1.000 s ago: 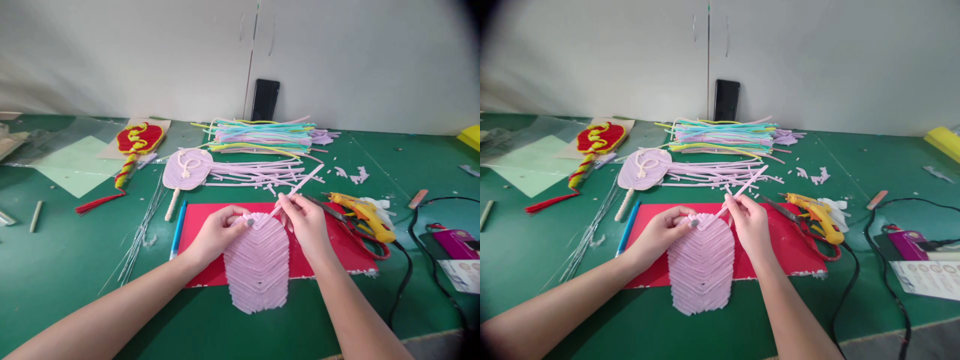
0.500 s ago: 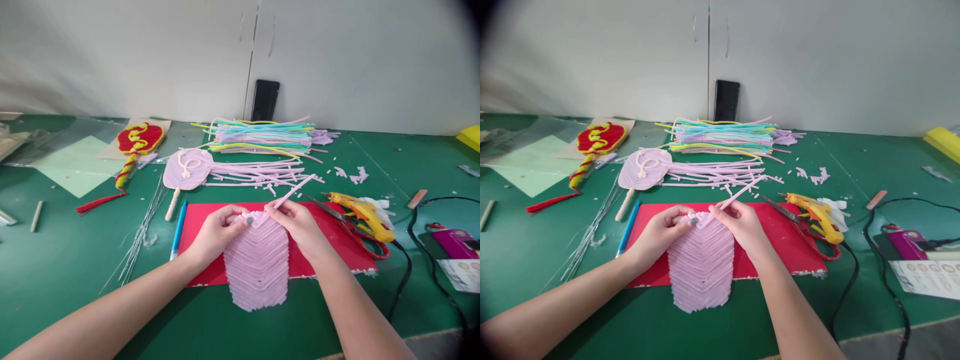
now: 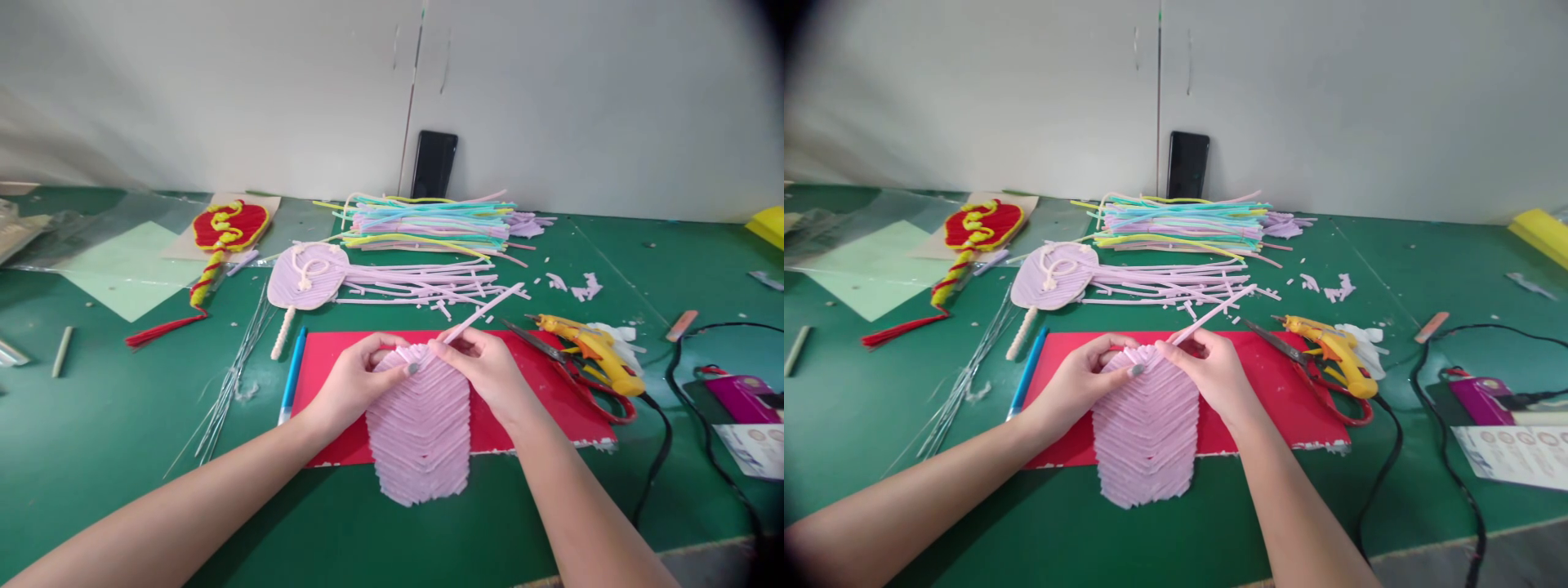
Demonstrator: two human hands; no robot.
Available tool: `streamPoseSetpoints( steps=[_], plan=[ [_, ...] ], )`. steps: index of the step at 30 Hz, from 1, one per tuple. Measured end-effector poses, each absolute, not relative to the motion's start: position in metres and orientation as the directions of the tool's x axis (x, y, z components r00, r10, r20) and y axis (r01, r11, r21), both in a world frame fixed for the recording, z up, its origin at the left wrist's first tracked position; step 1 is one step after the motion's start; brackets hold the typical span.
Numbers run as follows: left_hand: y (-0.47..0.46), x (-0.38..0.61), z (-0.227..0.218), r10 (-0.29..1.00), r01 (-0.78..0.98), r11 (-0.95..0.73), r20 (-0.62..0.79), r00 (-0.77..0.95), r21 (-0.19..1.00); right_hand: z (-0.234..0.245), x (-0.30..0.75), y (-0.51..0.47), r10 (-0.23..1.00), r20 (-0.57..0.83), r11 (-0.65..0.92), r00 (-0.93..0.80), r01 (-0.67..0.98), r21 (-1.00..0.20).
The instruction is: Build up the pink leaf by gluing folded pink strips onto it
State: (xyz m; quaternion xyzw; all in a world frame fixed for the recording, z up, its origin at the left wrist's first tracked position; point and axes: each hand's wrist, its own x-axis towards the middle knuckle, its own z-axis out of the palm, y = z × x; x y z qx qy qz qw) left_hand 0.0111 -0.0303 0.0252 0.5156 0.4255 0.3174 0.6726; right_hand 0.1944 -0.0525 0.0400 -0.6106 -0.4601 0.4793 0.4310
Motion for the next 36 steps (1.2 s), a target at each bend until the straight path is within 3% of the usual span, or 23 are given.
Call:
streamPoseSetpoints(
  steps=[19, 25, 36],
  plan=[
    [-0.031, 0.012, 0.025, 0.875, 0.026, 0.275, -0.262, 0.407, 0.961, 0.039, 0.194, -0.053, 0.975, -0.187, -0.205, 0.120, 0.159, -0.966],
    [-0.031, 0.012, 0.024, 0.876, 0.025, 0.261, -0.248, 0.414, 0.965, 0.044, 0.194, -0.055, 0.971, -0.239, -0.237, 0.017, 0.199, -0.951],
    [-0.031, 0.012, 0.028, 0.876, -0.035, 0.296, -0.257, 0.409, 0.954, 0.050, 0.191, -0.057, 0.974, -0.226, -0.223, 0.008, 0.199, -0.954]
  ],
)
